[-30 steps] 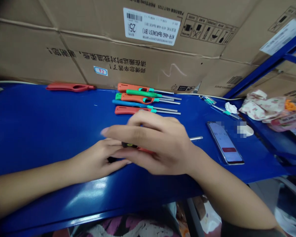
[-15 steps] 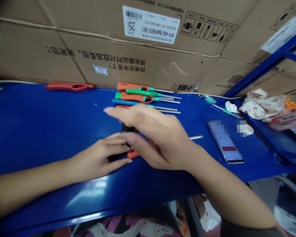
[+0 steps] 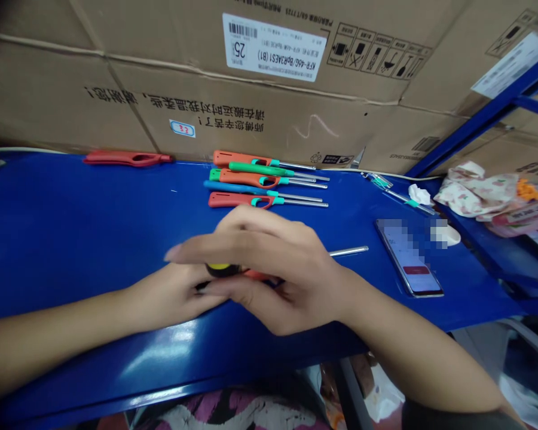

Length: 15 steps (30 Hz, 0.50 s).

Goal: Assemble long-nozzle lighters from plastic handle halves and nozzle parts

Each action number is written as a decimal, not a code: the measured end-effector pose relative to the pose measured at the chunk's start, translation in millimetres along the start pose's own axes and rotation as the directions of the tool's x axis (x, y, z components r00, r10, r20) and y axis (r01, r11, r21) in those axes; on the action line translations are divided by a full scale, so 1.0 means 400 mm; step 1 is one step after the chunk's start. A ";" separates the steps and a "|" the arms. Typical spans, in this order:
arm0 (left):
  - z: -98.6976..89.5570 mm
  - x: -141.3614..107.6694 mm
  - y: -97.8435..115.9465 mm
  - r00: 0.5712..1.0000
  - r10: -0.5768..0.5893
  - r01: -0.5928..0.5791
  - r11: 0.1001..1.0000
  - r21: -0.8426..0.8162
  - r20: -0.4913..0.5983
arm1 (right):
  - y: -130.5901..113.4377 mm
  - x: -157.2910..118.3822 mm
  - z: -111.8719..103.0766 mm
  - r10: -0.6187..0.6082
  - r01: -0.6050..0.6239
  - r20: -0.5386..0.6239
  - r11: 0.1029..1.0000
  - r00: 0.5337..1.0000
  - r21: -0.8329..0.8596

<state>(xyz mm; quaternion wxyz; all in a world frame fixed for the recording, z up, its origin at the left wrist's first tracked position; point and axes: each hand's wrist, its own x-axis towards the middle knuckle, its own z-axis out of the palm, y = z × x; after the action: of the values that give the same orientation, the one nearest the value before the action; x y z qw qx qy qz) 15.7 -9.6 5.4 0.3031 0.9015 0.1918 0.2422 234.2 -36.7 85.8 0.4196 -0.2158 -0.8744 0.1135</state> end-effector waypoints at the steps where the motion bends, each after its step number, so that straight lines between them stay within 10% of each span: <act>1: 0.000 0.000 0.000 1.000 -0.001 0.001 1.000 -0.006 0.007 | 0.003 -0.001 -0.002 -0.014 0.012 -0.025 0.997 1.000 -0.081; 4: -0.002 0.001 0.001 1.000 -0.008 0.008 1.000 -0.022 0.019 | 0.010 -0.003 -0.011 -0.027 0.035 0.036 0.970 0.999 -0.240; 9: -0.001 0.001 0.002 1.000 -0.011 0.012 1.000 -0.026 0.008 | 0.016 0.008 -0.016 0.044 -0.046 0.042 0.998 0.998 0.041; 15: 0.001 0.001 0.000 1.000 -0.017 0.018 0.999 -0.046 0.022 | 0.013 0.008 -0.023 -0.078 0.091 0.079 0.980 0.994 -0.179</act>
<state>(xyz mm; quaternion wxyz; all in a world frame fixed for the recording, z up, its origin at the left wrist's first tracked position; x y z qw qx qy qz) 16.3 -9.6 5.3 0.3278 0.8952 0.1906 0.2342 240.9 -30.4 91.8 0.3708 -0.2118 -0.9040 0.0225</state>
